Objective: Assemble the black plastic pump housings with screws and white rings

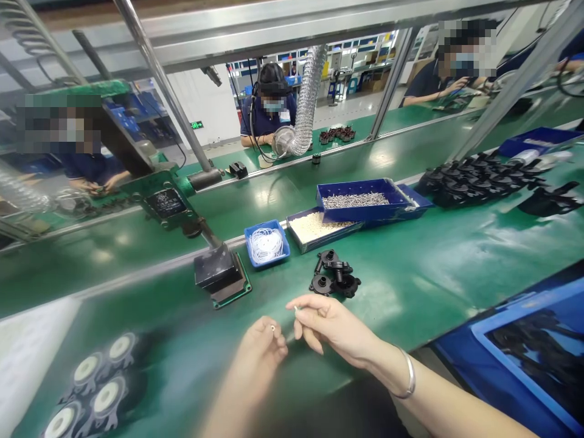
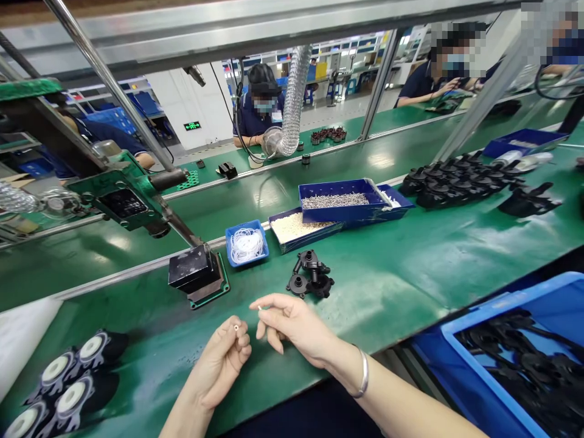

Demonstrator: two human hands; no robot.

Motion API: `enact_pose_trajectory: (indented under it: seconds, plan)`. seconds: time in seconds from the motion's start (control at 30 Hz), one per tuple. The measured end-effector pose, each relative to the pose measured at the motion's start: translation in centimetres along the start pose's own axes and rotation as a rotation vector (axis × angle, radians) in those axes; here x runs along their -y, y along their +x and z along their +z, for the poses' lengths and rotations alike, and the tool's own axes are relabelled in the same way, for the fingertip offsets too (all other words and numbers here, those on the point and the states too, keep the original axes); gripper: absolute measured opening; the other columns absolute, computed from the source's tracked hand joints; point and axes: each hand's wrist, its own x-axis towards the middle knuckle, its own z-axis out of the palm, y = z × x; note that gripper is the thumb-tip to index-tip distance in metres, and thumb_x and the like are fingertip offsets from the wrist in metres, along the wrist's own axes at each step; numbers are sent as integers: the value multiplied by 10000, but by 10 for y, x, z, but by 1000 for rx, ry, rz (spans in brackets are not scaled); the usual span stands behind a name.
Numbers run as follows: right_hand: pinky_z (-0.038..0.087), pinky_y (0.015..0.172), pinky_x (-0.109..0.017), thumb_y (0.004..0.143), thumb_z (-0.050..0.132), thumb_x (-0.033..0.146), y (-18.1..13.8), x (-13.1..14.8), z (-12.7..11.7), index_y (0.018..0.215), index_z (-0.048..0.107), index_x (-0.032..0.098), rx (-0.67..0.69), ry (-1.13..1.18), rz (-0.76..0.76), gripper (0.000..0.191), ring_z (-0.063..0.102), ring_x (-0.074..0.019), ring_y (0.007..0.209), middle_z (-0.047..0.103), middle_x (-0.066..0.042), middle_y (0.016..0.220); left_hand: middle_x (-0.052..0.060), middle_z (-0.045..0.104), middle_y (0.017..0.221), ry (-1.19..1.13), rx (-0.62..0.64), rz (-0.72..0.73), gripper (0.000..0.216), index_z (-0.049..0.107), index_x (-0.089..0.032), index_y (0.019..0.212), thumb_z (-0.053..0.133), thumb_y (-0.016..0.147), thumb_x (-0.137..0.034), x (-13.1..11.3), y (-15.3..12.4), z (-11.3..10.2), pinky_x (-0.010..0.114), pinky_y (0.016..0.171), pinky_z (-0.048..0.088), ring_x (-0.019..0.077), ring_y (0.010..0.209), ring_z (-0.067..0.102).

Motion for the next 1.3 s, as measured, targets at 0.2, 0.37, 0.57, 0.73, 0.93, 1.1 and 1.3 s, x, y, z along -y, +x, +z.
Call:
enact_pose_trajectory:
  seconds: [0.2,0.37,0.57,0.73,0.93,1.1,1.3]
  plan:
    - [454,415,-185,887,675,408,-2,-3,12,892,536,150,64,-80,29,293,633,-121,481,703,-46,737,-39,501,632,10,132,30,322,554,-154,700,782,796,-359,5,3,-2,181,581,440,68,581,475]
    - [313,316,-132,915,619,410,-6,-2,19,833,594,139,-2,-288,106,284,492,-62,332,620,22,543,-35,479,630,47,169,54,343,549,-152,682,759,812,-389,7,5,-1,206,583,399,81,592,430]
    - [306,309,-132,914,589,379,-7,3,18,787,588,147,-10,-334,160,264,484,-62,324,622,23,527,-47,472,641,27,119,41,336,552,-155,689,808,766,-358,8,8,2,199,584,375,66,573,407]
    - [316,308,-142,903,559,333,-9,2,14,774,573,156,-22,-312,175,220,478,-68,315,621,26,520,-48,481,658,67,77,46,367,553,-157,678,849,711,-371,11,11,5,195,584,384,65,573,418]
    - [341,361,-140,908,567,327,-16,-7,7,819,571,165,-102,-406,26,184,496,-62,352,611,42,537,-32,493,688,207,11,146,386,569,-148,631,842,708,-411,16,17,15,190,602,402,73,603,443]
    - [333,330,-154,911,599,453,-22,-14,-5,828,560,164,-92,-219,21,303,473,-69,333,610,33,536,-32,479,678,250,26,177,371,568,-158,622,817,735,-408,27,22,27,197,591,392,81,593,438]
    - [358,357,-159,916,624,472,-35,-19,-27,863,527,167,-136,-88,-102,324,476,-63,351,630,23,569,55,637,905,663,119,451,212,699,-209,961,716,833,-377,28,39,35,296,812,478,201,873,607]
